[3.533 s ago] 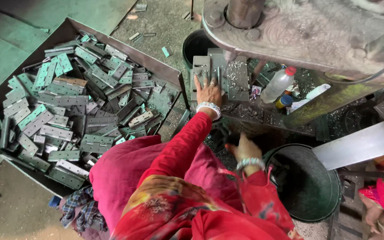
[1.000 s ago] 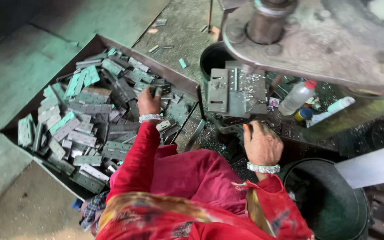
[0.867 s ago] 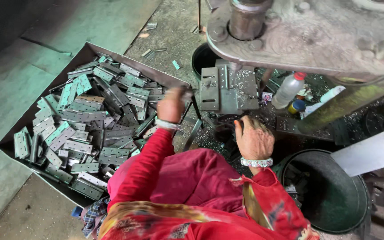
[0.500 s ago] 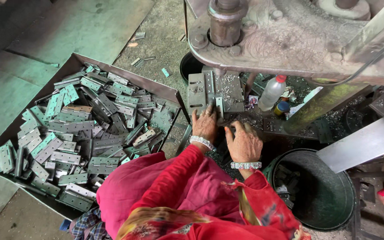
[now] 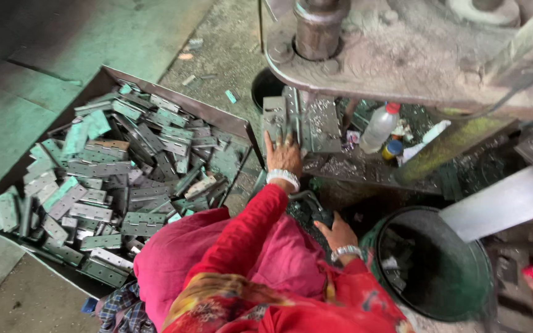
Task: The person sits on the floor and repeatedly places metal hinge pieces into a manual punching machine. They operate the lever to punch holes in the pieces and then remove them, continuing this process with multiple items from a nearby bin.
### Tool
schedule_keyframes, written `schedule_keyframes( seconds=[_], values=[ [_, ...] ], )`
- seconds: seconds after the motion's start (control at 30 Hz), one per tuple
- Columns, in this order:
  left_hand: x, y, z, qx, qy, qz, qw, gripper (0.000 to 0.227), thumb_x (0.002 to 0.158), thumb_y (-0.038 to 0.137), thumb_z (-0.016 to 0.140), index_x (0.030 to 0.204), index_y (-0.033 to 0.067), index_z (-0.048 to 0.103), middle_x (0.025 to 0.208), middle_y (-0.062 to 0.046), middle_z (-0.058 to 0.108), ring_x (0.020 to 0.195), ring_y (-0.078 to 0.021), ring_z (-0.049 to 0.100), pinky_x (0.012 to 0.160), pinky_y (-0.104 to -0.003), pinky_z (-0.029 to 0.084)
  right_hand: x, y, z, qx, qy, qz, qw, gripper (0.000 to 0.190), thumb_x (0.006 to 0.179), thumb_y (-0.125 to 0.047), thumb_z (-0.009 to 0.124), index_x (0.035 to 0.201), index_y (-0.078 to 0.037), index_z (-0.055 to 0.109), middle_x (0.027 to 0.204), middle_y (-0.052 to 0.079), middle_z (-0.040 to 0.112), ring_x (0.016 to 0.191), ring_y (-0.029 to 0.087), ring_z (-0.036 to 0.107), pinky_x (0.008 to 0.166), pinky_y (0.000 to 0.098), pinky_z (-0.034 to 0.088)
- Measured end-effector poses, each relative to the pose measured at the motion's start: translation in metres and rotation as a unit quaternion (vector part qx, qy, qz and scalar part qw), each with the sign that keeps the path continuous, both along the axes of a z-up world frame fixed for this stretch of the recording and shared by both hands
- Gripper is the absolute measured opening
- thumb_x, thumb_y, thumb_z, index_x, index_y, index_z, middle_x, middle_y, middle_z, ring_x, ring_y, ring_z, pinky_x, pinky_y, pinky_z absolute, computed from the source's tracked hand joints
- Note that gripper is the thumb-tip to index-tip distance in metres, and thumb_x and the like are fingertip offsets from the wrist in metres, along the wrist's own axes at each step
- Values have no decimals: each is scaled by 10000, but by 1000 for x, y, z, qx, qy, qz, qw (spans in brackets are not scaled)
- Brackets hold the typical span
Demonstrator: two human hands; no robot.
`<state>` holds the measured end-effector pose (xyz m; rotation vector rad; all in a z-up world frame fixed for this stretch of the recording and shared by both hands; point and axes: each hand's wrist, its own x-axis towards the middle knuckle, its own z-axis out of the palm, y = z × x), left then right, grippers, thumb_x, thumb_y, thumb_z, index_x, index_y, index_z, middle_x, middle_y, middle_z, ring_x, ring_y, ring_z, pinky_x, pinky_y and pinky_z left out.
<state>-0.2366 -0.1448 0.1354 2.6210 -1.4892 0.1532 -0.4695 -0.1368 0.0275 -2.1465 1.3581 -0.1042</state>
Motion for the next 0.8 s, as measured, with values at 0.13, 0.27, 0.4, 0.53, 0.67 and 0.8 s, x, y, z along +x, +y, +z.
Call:
schedule_keyframes(
  seconds=[0.13, 0.27, 0.4, 0.53, 0.67, 0.8],
  values=[
    [-7, 0, -9, 7, 7, -19, 1000, 392, 1028, 359, 446, 1247, 154, 699, 1590, -90, 421, 1515, -333, 339, 1207, -685, -57, 3, -25, 6, 19, 77, 21, 997, 771, 819, -649, 694, 1306, -62, 588, 1119, 235, 730, 1049, 442, 702, 863, 545, 566],
    [3, -21, 1, 18, 57, 11, 998, 393, 1068, 361, 426, 1275, 153, 686, 1648, -80, 370, 1510, -336, 333, 1209, -699, -36, 12, -41, 19, -13, 117, 69, 991, 761, 848, -659, 651, 1316, -63, 584, 1077, 236, 752, 1026, 437, 713, 861, 551, 563],
    [0, -16, 7, 16, 47, -2, 999, 432, 1036, 344, 444, 1362, 132, 630, 1642, -94, 353, 1489, -344, 317, 1181, -721, -27, -7, 3, -4, -16, 61, -13, 998, 831, 829, -704, 607, 1423, -131, 519, 1045, 255, 737, 990, 440, 715, 835, 536, 575],
    [6, -2, 18, 46, 43, -16, 998, 442, 1068, 344, 423, 1394, 114, 614, 1642, -61, 362, 1550, -331, 255, 1204, -719, -42, -4, -4, -7, -24, 75, 2, 997, 827, 844, -724, 588, 1407, -122, 515, 1052, 249, 734, 996, 445, 705, 835, 544, 563],
    [16, -18, 24, 88, -41, -25, 995, 460, 1026, 378, 399, 1369, 136, 587, 1673, -15, 237, 1557, -305, 140, 1162, -687, -97, 5, -33, 8, -51, 112, 63, 990, 757, 858, -712, 590, 1308, -104, 584, 1044, 216, 760, 1010, 422, 716, 831, 545, 565],
    [19, -33, 13, 78, 16, 7, 997, 487, 1065, 381, 388, 1441, 131, 571, 1671, -31, 273, 1586, -299, 139, 1208, -695, -82, 2, -7, 5, -57, 100, 25, 993, 881, 845, -730, 573, 1455, -104, 466, 1035, 242, 732, 961, 430, 723, 788, 529, 585]
  ],
)
